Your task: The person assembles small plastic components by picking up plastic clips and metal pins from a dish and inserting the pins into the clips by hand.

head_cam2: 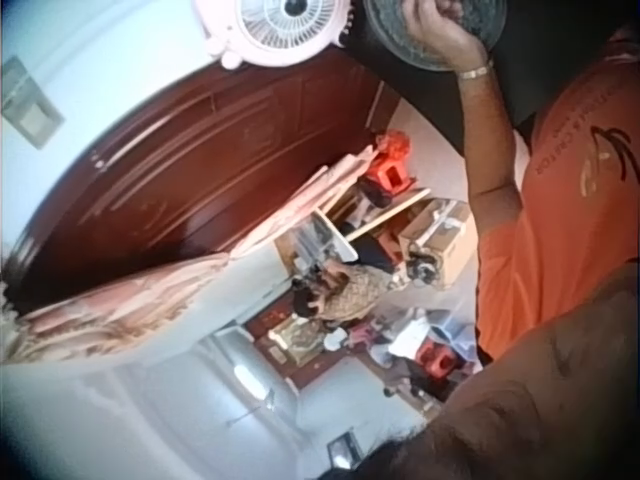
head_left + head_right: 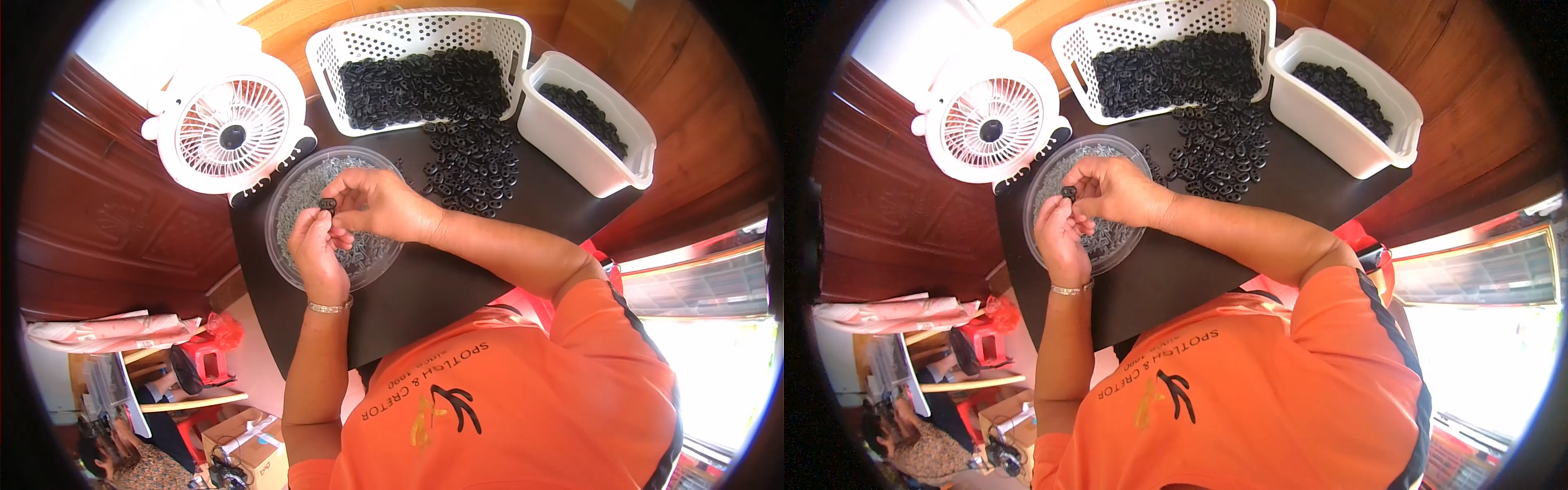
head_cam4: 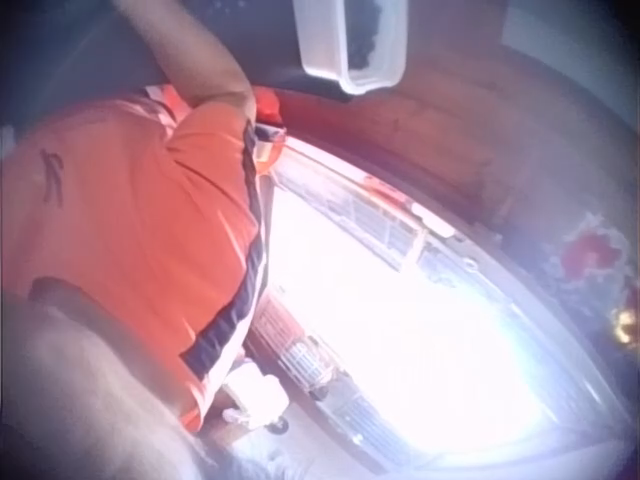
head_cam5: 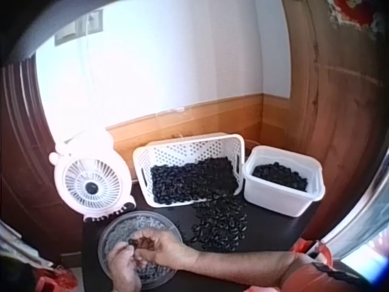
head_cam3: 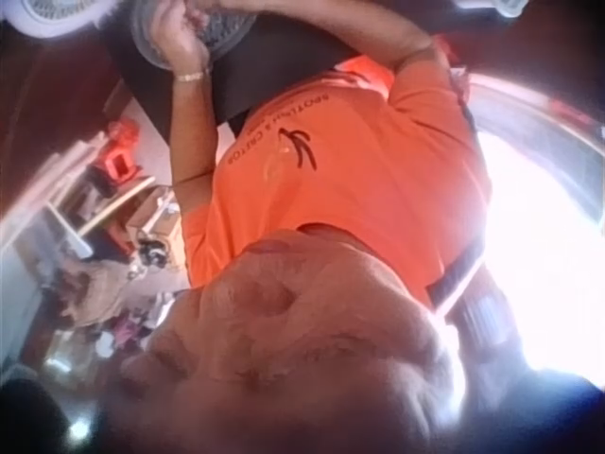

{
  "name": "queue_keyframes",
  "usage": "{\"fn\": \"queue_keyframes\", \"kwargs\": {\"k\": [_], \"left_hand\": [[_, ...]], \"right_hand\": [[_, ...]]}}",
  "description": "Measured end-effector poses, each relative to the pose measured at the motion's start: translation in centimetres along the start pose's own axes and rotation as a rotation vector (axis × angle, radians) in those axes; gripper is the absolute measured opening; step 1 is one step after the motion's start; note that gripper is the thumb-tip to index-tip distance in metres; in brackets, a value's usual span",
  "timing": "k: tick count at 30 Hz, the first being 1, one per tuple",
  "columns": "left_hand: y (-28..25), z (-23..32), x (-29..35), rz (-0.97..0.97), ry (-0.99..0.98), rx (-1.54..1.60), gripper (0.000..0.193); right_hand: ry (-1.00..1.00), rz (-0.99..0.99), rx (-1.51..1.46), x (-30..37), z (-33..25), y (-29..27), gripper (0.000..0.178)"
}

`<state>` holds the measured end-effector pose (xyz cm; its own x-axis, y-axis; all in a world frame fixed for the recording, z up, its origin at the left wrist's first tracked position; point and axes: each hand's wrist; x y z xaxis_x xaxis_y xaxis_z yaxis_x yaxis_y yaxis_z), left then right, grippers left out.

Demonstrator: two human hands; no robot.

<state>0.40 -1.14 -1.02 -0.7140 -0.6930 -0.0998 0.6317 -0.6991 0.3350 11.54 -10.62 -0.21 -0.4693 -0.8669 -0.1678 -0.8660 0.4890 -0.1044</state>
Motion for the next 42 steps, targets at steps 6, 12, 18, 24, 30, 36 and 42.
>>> {"fn": "queue_keyframes", "kwargs": {"k": [6,12,18,24,30,36,42], "left_hand": [[-0.2,-0.4,-0.1,0.010,-0.039,0.065,0.016],[0.1,-0.5,0.0,-0.009,-0.047,0.103,0.019],[0.2,-0.6,-0.3,-0.066,-0.038,0.098,0.021],[0.0,-0.9,-0.1,-0.119,0.039,0.033,0.020],[0.6,-0.8,0.2,-0.069,0.049,-0.043,0.023],[0.5,-0.5,0.2,-0.019,0.030,0.026,0.023],[0.4,-0.6,0.4,-0.046,0.089,0.009,0.023]], "right_hand": [[-0.041,0.090,0.179,0.1,0.1,0.6,0.030],[-0.142,0.125,0.292,0.3,-0.3,0.1,0.030],[-0.159,0.071,0.350,0.4,-0.6,-0.3,0.030],[-0.242,0.132,0.398,0.3,0.1,0.0,0.032],[-0.328,0.140,0.556,0.4,-0.1,0.1,0.032],[-0.402,0.100,0.536,0.4,-0.2,-0.4,0.029],[-0.381,0.099,0.529,0.5,-0.6,-0.5,0.026]]}}
Point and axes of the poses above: each hand's wrist, its own x-axis away from the middle knuckle, its own y-axis out of the palm, z = x × y, and after that the axes turned 6 degrees about y, right-handed
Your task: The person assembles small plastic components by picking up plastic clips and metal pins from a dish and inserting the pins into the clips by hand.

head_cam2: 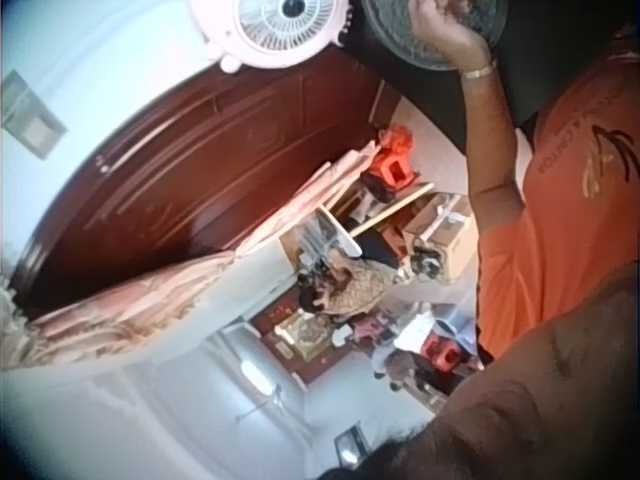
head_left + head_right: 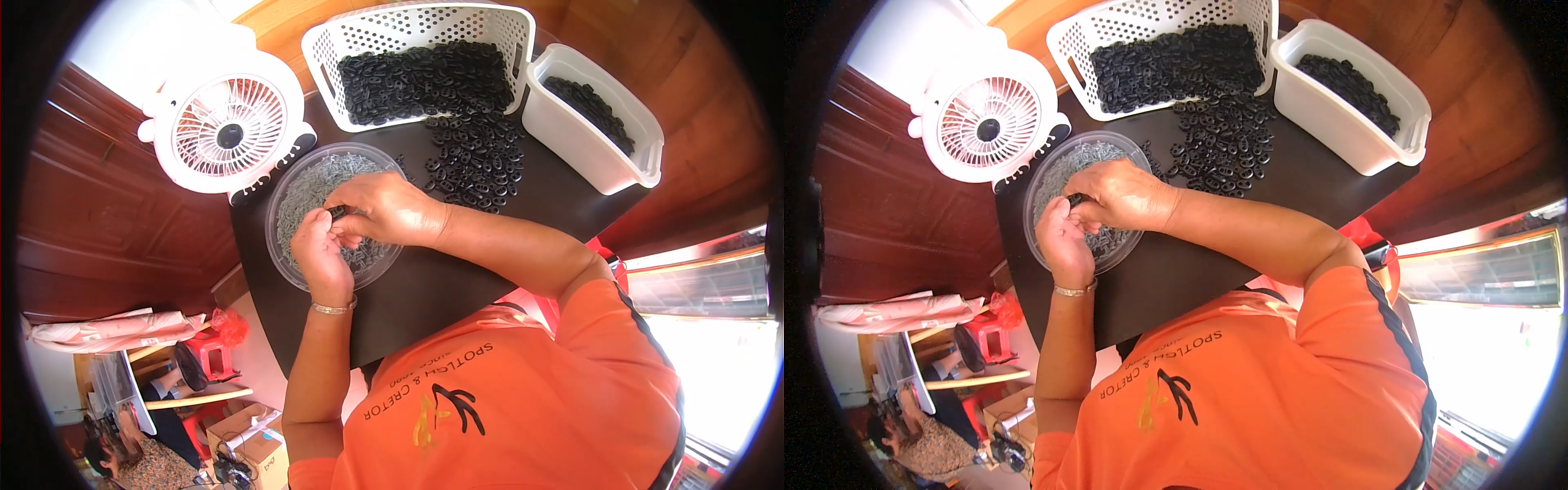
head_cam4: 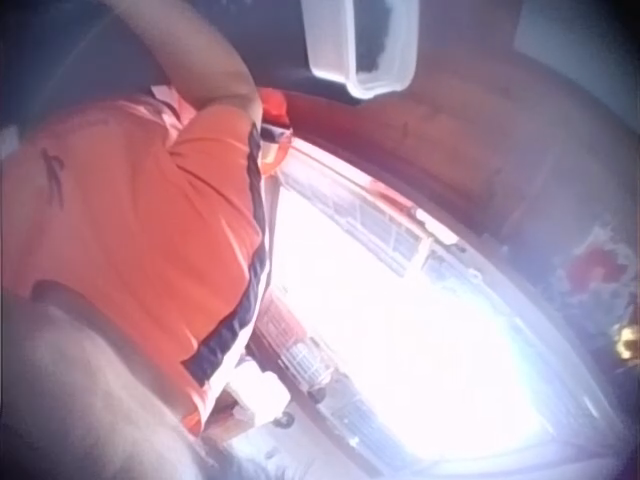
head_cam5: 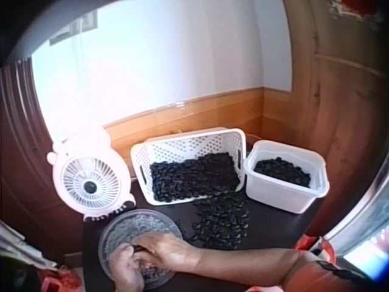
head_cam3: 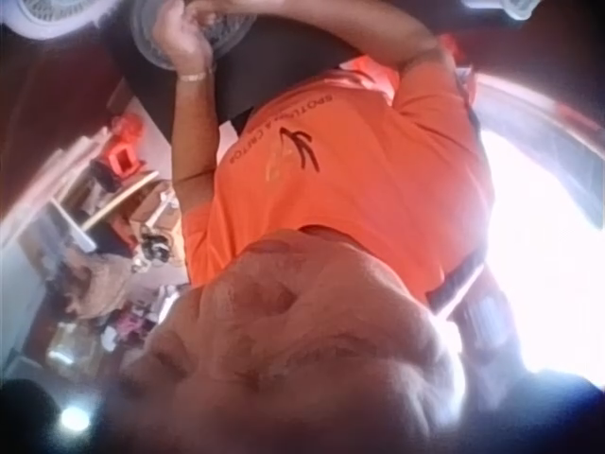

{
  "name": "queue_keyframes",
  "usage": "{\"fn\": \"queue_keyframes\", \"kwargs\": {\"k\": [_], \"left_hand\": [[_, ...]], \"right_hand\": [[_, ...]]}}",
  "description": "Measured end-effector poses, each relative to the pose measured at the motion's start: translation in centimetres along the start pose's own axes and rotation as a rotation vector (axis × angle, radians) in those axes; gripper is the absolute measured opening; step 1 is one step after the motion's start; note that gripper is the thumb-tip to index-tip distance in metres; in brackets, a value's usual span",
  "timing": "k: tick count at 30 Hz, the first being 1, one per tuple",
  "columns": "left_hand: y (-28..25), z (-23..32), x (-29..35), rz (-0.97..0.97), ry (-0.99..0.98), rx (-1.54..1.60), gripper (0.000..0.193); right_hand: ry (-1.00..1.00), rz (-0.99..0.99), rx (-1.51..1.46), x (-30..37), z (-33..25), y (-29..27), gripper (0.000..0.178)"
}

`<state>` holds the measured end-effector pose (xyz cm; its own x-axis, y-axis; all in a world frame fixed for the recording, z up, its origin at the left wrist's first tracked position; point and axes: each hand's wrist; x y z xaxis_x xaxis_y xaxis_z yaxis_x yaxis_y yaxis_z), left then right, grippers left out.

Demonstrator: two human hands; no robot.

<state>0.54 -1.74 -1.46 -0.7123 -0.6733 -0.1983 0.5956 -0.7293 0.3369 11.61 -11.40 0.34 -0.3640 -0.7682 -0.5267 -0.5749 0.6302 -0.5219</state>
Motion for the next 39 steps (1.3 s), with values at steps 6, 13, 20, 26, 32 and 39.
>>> {"fn": "queue_keyframes", "kwargs": {"k": [6,13,20,26,32,39], "left_hand": [[-0.1,0.1,0.0,-0.034,0.004,-0.008,0.022],[0.5,0.5,0.3,0.011,-0.031,-0.033,0.023],[0.7,0.6,0.0,-0.008,0.002,-0.158,0.026],[-1.4,1.4,-1.1,0.045,0.050,-0.086,0.024],[-1.5,2.0,-1.3,0.071,0.020,-0.028,0.023],[-2.0,1.5,-1.5,0.059,-0.012,-0.037,0.022]], "right_hand": [[0.028,-0.052,0.028,-0.1,-0.1,-0.1,0.023],[-0.059,0.050,0.038,0.2,0.4,0.8,0.013],[-0.155,0.113,0.195,-0.3,0.2,-1.5,0.020],[0.263,0.630,0.341,-0.3,-2.0,-13.5,0.024],[0.185,1.052,1.127,3.9,0.7,-23.6,0.029],[0.328,0.323,0.551,1.7,1.2,-15.6,0.017]]}}
Point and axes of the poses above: each hand's wrist, its own x-axis away from the middle knuckle, its own y-axis out of the palm, z = x × y, and after that the axes turned 6 degrees about y, right-handed
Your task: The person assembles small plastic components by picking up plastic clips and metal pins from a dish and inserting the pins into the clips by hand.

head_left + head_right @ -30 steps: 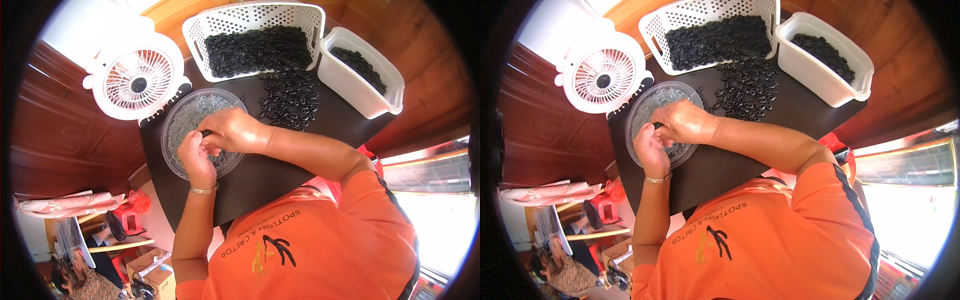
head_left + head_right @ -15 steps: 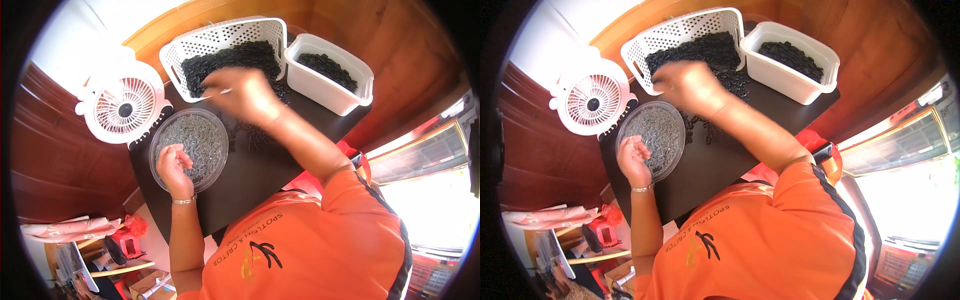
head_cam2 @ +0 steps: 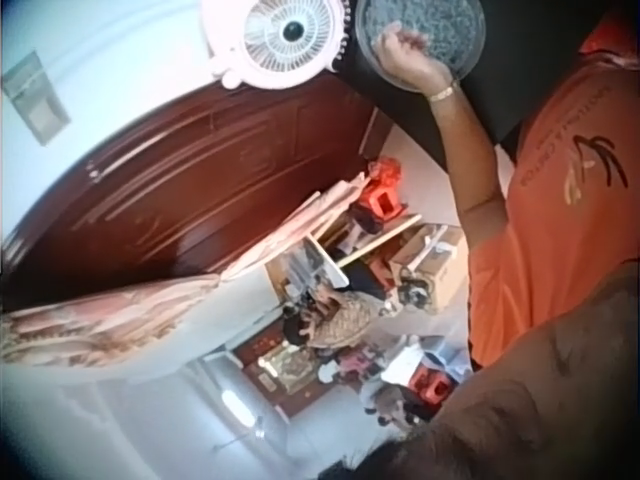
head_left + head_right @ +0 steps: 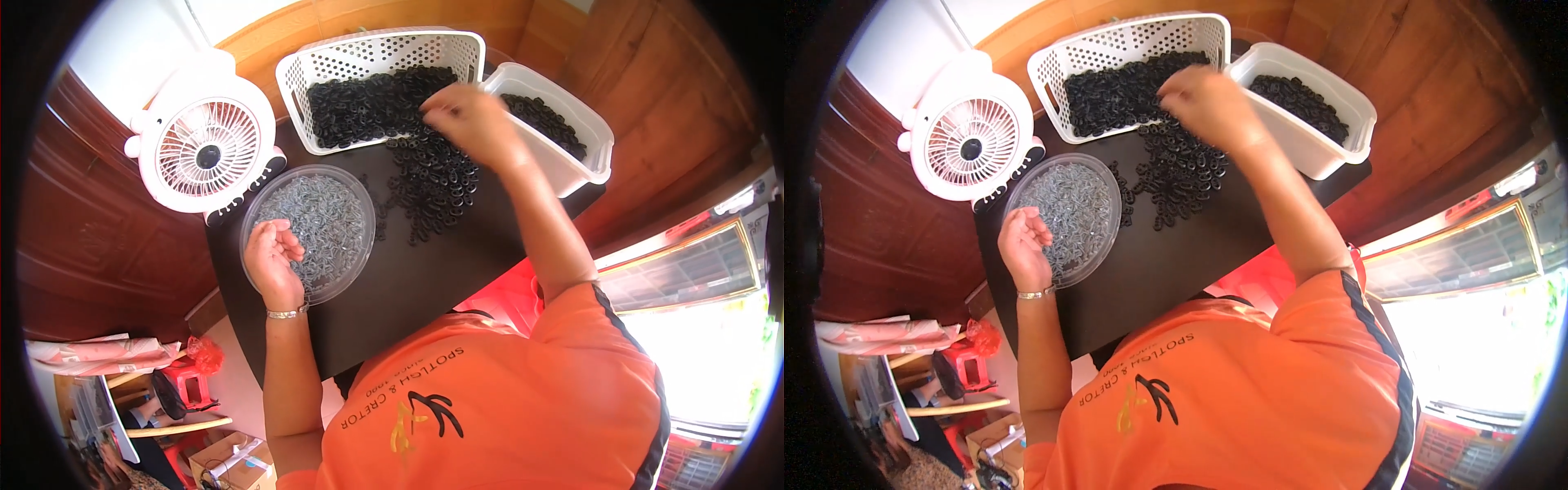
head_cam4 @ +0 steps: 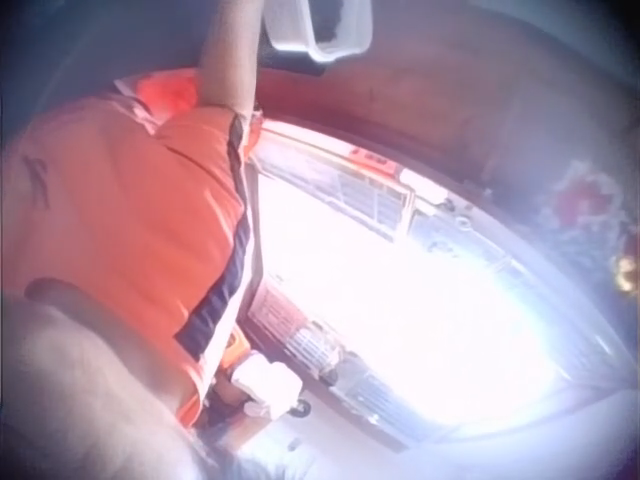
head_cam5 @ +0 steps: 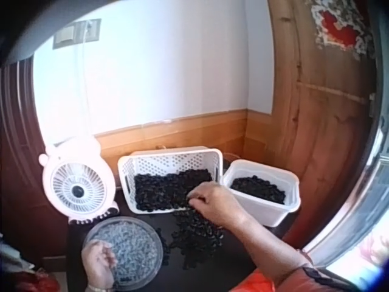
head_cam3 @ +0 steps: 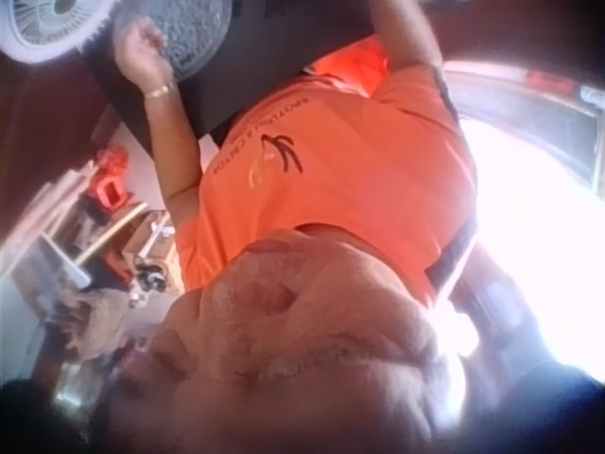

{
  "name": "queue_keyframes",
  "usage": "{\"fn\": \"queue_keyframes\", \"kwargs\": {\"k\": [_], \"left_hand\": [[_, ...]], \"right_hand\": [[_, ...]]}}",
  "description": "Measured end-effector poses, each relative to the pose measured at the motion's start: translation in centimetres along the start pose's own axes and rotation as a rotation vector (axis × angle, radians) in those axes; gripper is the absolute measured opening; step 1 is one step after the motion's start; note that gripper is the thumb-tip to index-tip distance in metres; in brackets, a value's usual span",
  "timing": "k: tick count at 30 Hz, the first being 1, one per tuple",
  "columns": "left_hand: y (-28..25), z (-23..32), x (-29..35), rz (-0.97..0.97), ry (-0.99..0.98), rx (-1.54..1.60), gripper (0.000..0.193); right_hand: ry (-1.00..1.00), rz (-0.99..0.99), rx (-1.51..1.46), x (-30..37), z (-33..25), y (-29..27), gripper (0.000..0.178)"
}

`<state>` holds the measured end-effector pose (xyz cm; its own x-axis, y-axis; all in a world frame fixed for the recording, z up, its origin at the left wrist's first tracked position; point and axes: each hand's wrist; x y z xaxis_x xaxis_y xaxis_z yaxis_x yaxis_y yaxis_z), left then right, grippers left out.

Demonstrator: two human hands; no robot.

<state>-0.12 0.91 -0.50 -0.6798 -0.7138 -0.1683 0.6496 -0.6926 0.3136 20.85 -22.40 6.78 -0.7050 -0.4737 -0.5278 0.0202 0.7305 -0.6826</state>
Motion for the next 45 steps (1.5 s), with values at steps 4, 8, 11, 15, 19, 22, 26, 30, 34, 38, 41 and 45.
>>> {"fn": "queue_keyframes", "kwargs": {"k": [4,8,11,15,19,22,26,30,34,38,41,45], "left_hand": [[0.3,-0.1,-0.1,-0.011,0.006,-0.013,0.022],[0.3,0.0,0.0,-0.023,-0.010,-0.037,0.022],[0.2,-0.1,0.0,-0.038,-0.021,-0.037,0.021],[0.1,-0.1,0.0,-0.041,-0.010,-0.026,0.021],[0.1,0.0,0.0,-0.052,0.001,-0.025,0.021],[0.5,0.0,0.0,-0.061,-0.027,-0.041,0.021],[0.4,-0.5,0.0,-0.055,-0.092,-0.079,0.020],[0.8,-0.4,0.2,-0.149,-0.125,-0.117,0.019],[1.2,-0.5,0.4,-0.262,-0.168,-0.128,0.021],[1.1,-1.1,0.4,-0.306,-0.230,0.184,0.027],[0.6,-1.8,0.2,-0.252,-0.240,0.327,0.027],[0.3,-2.0,-0.1,-0.284,-0.233,0.389,0.023]], "right_hand": [[-0.162,-0.382,0.111,0.9,0.2,5.2,0.015],[-0.143,-0.547,0.312,0.9,0.0,7.6,0.016],[-0.080,-0.602,0.339,0.6,-0.5,8.1,0.016],[-0.056,-0.660,0.370,0.5,-0.4,8.8,0.017],[-0.036,-0.669,0.309,0.6,0.3,9.5,0.015],[0.001,-0.558,0.067,0.7,1.2,10.0,0.016],[0.191,-0.599,-0.378,0.8,-0.5,9.8,0.019],[0.307,-0.766,-0.841,0.4,-3.0,9.6,0.015],[0.318,-0.787,-1.065,1.3,-5.9,10.8,0.015],[0.188,-0.701,-1.261,2.7,-8.3,12.9,0.016],[0.291,-0.736,-1.322,3.6,-9.1,14.0,0.014],[0.243,-0.567,-1.198,4.1,-9.3,13.8,0.011]]}}
Point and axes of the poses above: each hand's wrist, its own x-axis away from the middle knuckle, its own y-axis out of the palm, z = x × y, and after that the axes turned 6 degrees about y, right-handed
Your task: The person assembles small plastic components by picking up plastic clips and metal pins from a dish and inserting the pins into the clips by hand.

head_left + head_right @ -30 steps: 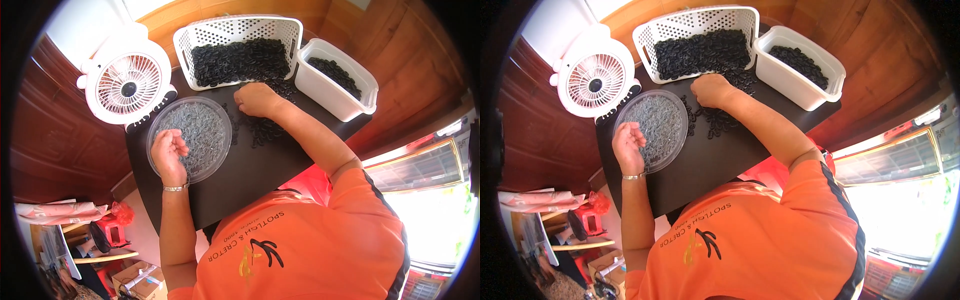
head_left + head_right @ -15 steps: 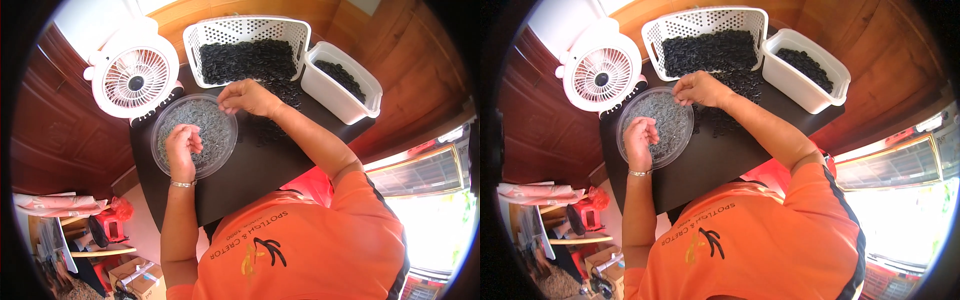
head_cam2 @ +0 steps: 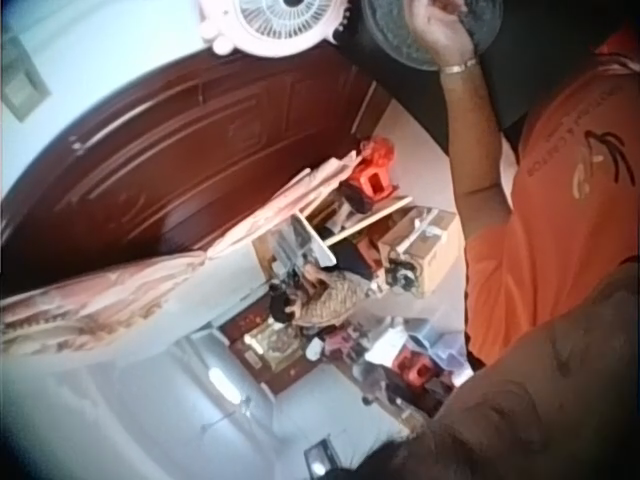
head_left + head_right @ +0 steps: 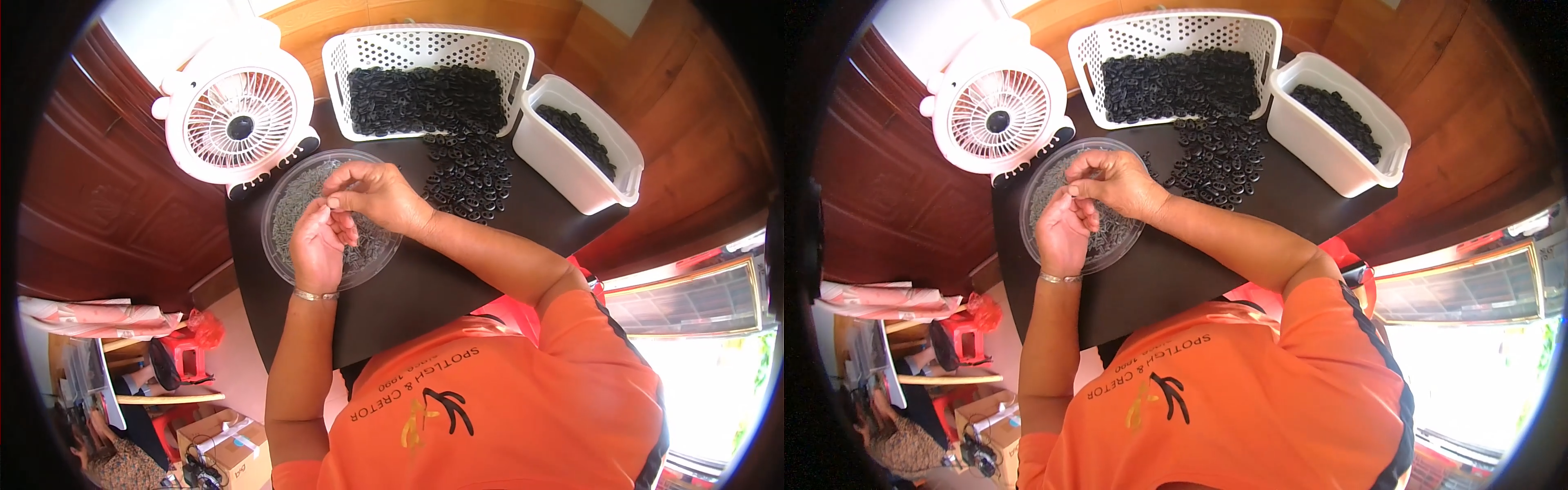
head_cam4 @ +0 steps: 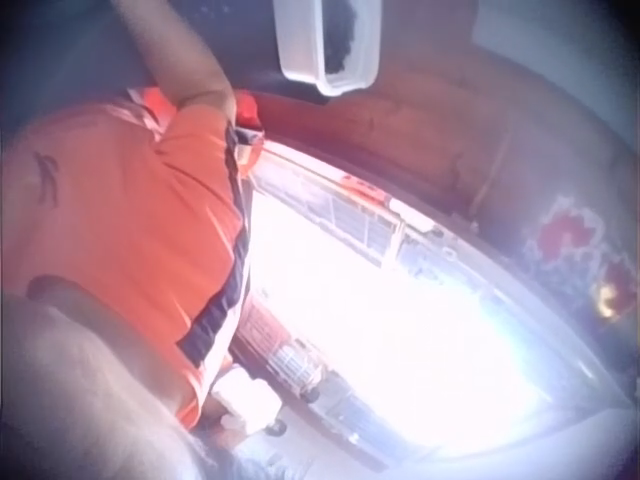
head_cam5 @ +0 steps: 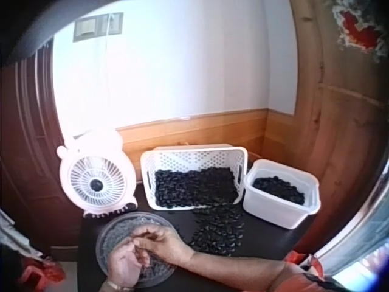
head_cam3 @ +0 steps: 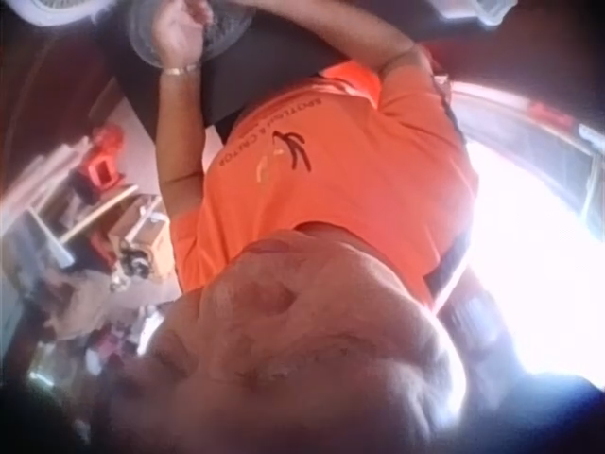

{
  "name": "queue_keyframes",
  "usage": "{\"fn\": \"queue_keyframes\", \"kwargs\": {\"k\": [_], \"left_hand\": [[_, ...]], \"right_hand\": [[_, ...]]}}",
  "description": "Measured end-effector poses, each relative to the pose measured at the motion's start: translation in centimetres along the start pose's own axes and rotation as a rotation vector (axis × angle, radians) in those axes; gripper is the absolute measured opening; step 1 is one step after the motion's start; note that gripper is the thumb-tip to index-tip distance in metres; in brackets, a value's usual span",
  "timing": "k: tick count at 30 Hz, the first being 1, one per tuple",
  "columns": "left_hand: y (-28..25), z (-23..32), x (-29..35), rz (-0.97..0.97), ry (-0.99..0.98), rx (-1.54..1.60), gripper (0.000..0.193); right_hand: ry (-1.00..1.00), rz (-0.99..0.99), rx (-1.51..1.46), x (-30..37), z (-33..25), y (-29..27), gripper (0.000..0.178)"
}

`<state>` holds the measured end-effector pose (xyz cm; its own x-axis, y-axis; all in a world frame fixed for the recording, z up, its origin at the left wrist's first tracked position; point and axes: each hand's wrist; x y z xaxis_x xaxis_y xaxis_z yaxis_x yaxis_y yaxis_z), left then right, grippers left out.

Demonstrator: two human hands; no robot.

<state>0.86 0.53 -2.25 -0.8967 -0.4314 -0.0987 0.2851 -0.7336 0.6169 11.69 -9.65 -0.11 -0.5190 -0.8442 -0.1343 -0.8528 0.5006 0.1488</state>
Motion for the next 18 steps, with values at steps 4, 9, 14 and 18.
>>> {"fn": "queue_keyframes", "kwargs": {"k": [4,9,14,18], "left_hand": [[-0.7,0.0,0.0,0.016,-0.001,-0.021,0.018],[0.5,0.4,0.2,0.160,0.012,-0.114,0.016],[0.7,0.5,0.4,0.152,0.106,-0.309,0.016],[0.9,0.4,0.3,0.174,0.111,-0.377,0.015]], "right_hand": [[0.026,-0.160,0.014,0.2,0.3,-1.0,0.011],[-0.193,-0.061,0.377,0.5,-0.2,-1.0,0.015],[-0.293,0.008,0.563,0.4,-0.1,-1.1,0.016],[-0.320,0.034,0.587,0.4,0.0,-1.3,0.016]]}}
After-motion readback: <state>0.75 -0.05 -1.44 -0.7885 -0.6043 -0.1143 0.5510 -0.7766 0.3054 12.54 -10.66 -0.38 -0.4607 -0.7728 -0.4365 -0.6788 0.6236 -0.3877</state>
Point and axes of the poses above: each hand's wrist, its own x-axis away from the middle knuckle, its own y-axis out of the palm, z = x × y, and after that the axes turned 6 degrees about y, right-handed
